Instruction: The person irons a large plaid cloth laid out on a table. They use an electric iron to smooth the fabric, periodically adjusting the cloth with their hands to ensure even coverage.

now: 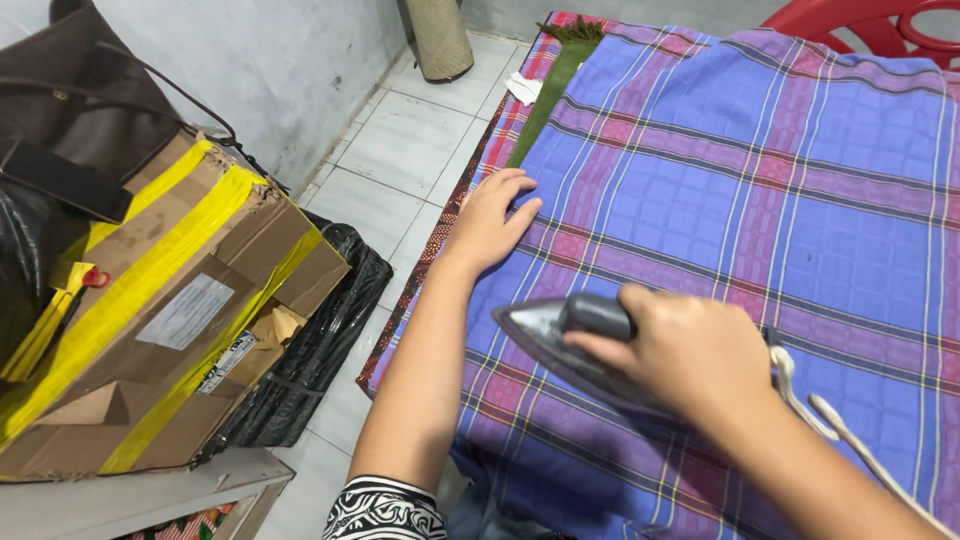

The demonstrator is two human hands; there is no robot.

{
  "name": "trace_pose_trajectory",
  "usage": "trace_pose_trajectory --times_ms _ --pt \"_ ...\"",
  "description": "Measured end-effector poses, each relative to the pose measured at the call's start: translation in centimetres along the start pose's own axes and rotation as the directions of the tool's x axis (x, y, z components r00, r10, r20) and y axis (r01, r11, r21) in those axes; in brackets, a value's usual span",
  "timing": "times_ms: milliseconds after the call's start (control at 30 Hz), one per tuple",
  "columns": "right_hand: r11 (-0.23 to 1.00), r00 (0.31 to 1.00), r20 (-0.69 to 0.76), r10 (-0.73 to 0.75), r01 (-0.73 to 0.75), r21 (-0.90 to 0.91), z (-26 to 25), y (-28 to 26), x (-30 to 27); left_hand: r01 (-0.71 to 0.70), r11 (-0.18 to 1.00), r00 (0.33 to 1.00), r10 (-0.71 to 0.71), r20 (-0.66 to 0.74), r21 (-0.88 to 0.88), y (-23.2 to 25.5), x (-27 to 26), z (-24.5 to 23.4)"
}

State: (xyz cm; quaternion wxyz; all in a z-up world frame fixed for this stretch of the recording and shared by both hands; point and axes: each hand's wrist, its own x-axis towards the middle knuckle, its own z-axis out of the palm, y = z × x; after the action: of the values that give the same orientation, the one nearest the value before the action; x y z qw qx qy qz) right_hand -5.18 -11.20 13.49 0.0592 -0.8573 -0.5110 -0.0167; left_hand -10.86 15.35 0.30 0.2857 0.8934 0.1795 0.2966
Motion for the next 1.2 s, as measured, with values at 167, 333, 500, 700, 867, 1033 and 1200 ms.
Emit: trace_pose_trajectory --times_ms 167,333,500,700,867,1033,1200 --pt "0.999 0.998 0.058 0.037 -0.039 0.027 -0.3 0.0 1.2 0.032 0.99 0.999 -0.036 -0.025 -0.135 -0.4 0.3 0.2" --pt "0.999 0.979 0.203 -0.011 0.002 0.043 -0.6 0.1 -0.5 0.23 0.853 0.963 -0.27 -0.02 -0.468 -0.6 0.8 -1.4" --pt "0.981 0.964 0.195 -0.182 0.165 0.101 0.2 -1.0 -3.2 0.225 0.543 0.86 -0.501 -0.098 -0.809 -1.6 0.7 -4.6" --pt "0.977 0.991 0.013 -0.13 0.126 0.172 1.0 -2.7 -0.6 0.202 0.539 0.763 -0.61 -0.214 -0.818 -1.9 0.3 -5.1" --pt "0.993 1.0 -0.025 -0.007 0.01 0.119 1.3 -3.1 3.6 0.236 0.532 0.752 -0.63 -0.193 -0.813 -2.2 0.6 -4.3" --pt "0.993 0.999 -0.053 0.014 -0.008 0.117 1.1 -2.7 4.9 0.25 0.543 0.76 -0.623 -0.185 -0.802 -2.4 0.8 -3.5" --pt "0.995 0.981 0.184 0.06 -0.075 0.073 -0.2 -1.4 1.5 0.278 0.623 0.792 -0.579 -0.192 -0.731 -1.2 0.8 -3.1"
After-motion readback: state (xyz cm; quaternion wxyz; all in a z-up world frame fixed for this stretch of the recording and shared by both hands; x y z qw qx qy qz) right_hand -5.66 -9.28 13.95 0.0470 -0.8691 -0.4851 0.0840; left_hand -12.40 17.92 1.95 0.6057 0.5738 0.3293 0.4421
